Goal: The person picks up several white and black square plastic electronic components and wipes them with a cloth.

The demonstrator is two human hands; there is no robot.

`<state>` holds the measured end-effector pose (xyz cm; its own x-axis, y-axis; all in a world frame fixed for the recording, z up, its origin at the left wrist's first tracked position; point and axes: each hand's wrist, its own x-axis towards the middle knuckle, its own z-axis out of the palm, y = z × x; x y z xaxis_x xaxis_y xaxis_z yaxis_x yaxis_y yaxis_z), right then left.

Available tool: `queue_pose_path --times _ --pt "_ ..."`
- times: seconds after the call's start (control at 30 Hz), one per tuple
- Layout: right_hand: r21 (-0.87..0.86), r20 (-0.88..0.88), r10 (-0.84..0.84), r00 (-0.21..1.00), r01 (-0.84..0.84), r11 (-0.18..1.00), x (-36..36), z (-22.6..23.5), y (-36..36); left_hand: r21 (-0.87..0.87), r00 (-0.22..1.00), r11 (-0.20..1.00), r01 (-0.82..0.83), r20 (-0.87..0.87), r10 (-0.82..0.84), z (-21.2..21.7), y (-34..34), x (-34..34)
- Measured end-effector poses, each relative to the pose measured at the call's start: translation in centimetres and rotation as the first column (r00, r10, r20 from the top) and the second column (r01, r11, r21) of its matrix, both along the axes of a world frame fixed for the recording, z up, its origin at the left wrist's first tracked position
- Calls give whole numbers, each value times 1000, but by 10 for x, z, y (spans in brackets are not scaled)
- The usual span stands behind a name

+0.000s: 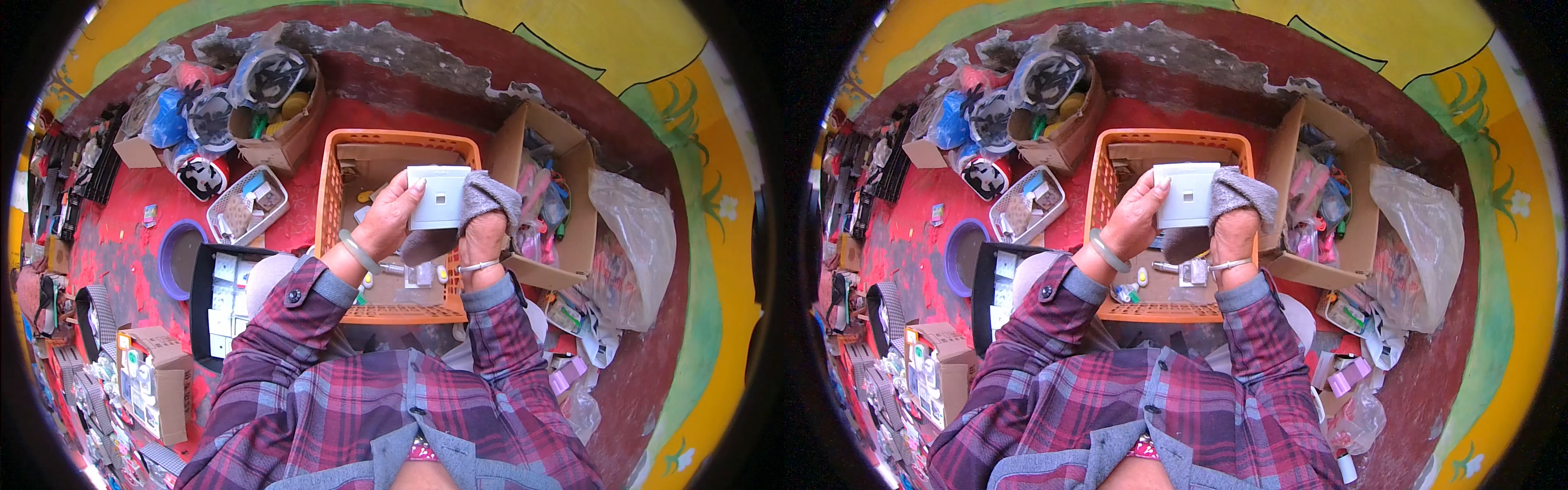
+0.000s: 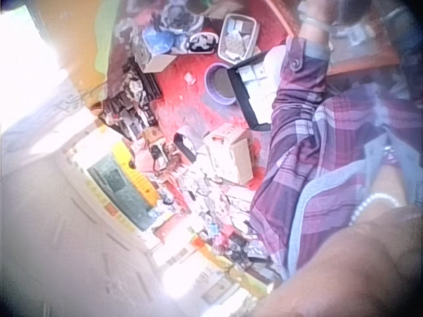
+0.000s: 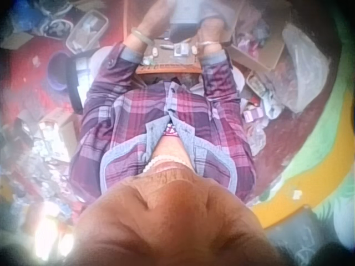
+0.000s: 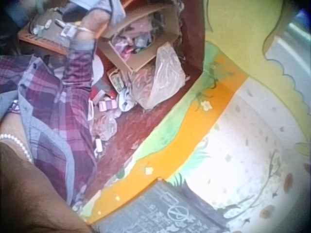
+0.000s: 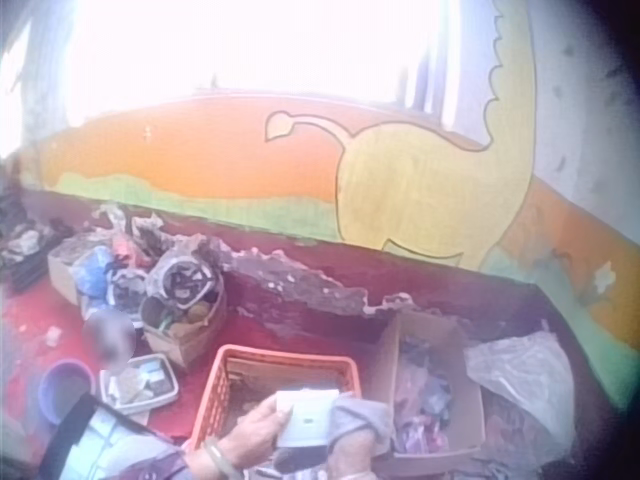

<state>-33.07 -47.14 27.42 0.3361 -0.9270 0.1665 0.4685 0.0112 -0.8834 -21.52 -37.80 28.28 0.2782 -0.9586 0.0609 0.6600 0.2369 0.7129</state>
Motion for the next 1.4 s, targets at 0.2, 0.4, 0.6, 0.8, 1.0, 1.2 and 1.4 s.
queue_pose_path --times 0.2,0.4,0.6,0.8,1.0,1.2,1.4 --pt "348 155 107 982 -155 925 -4 11 -12 87 985 996 -10 -173 25 8 -1 -1" --pt "146 45 279 959 -282 948 -12 24 -16 118 958 990 -74 -267 104 11 2 14" --pt "-57 30 130 991 -128 990 -12 13 -5 57 903 996 -64 -422 82 6 0 22" --pt "-121 -53 433 900 -437 891 -9 -11 8 76 960 994 -83 -260 100 5 -3 15" --pt "-76 -78 339 938 -345 936 -5 15 16 -89 935 985 -148 311 169 10 3 5" --pt "-246 -286 290 913 -362 899 -27 19 -6 -151 715 988 -37 686 131 11 6 5" --pt "-493 -548 198 813 -505 708 -9 16 -3 66 350 996 -55 936 -43 17 11 0"
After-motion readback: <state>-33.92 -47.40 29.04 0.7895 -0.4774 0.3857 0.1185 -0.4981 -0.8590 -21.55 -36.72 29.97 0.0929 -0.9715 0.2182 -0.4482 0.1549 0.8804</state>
